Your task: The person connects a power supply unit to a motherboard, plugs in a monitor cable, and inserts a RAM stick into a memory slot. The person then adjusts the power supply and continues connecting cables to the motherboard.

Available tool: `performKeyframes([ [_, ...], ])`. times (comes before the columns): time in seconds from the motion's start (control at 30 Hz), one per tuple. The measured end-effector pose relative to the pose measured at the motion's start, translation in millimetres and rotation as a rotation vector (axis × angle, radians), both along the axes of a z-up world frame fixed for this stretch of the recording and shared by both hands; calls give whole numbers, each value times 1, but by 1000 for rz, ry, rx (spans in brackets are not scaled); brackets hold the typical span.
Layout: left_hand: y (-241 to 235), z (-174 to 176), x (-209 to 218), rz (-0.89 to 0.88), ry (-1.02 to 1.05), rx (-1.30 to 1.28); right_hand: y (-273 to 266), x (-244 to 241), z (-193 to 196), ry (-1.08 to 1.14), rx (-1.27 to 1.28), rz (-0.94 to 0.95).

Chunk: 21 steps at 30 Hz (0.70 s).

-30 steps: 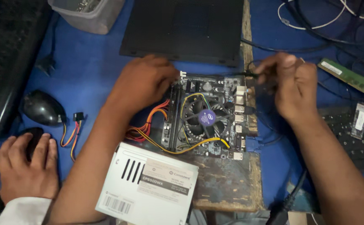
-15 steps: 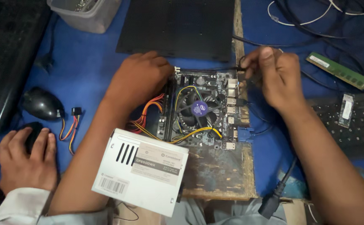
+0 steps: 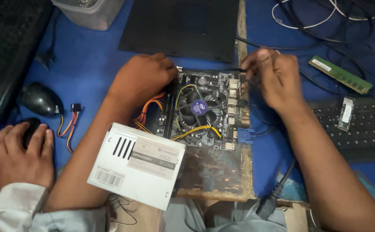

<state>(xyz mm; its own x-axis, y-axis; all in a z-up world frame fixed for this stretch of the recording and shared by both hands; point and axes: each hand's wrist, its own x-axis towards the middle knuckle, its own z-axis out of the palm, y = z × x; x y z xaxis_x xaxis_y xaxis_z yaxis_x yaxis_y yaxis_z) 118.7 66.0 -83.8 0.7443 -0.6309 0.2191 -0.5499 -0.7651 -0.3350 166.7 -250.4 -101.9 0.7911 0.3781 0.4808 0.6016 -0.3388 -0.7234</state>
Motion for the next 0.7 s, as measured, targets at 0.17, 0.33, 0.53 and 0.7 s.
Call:
performKeyframes([
  [0.17, -1, 4, -2, -29, 34, -47, 3, -1, 1, -23, 40, 68],
  [0.33, -2, 4, -4, 28, 74, -36, 3, -2, 3, -7, 18, 104],
  [0.53, 1, 1, -2, 61, 90, -6, 5, -4, 7, -69, -79, 33],
  [0.7, 5, -3, 0, 50, 94, -81, 7, -3, 7, -51, -67, 41],
])
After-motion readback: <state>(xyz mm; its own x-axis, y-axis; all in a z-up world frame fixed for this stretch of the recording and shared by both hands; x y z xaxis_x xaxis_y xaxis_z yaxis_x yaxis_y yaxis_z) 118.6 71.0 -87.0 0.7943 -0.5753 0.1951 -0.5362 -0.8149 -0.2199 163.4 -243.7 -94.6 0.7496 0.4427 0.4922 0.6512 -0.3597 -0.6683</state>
